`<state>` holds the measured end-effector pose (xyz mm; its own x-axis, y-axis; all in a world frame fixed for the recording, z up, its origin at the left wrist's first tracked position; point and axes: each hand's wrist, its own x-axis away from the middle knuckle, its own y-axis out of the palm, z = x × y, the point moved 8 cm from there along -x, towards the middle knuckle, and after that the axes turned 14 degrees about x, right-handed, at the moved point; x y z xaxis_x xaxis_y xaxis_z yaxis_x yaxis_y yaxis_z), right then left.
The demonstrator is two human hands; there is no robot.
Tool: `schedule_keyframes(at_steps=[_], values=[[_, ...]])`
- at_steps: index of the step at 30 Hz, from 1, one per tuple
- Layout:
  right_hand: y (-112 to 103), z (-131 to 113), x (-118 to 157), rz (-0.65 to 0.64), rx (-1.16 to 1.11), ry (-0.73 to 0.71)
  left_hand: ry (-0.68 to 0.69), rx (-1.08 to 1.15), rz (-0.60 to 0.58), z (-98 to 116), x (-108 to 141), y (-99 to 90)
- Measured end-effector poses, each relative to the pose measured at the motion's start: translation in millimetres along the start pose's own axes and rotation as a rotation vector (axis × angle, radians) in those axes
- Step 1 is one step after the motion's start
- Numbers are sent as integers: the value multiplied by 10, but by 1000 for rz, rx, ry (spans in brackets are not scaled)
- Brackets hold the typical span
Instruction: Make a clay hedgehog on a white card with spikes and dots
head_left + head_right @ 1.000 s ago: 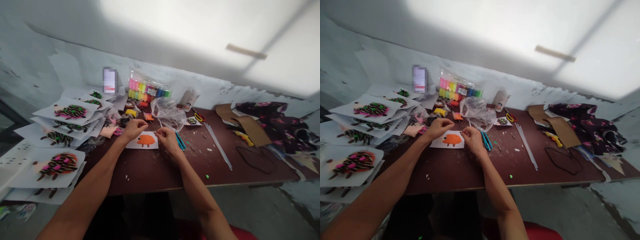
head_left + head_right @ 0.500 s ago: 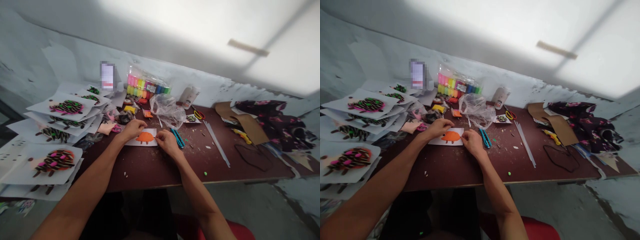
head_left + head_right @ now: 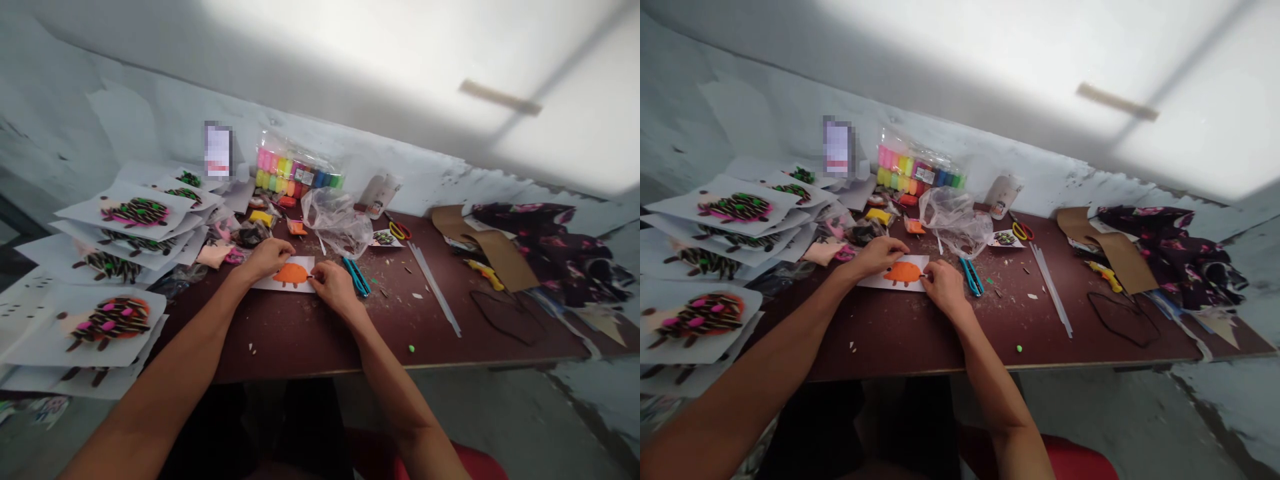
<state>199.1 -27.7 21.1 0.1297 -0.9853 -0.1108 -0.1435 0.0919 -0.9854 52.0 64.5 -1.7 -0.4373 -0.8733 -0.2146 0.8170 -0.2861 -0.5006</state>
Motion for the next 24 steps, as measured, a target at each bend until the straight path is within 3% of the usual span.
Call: schedule_keyframes(at_steps=[11,24], values=[[1,-45,-4,-38,10,-25,-2,13,-4,-21,-5,11],[-29,-80,32,-35,61,-45,123,-155,-119,-36,-28,97]])
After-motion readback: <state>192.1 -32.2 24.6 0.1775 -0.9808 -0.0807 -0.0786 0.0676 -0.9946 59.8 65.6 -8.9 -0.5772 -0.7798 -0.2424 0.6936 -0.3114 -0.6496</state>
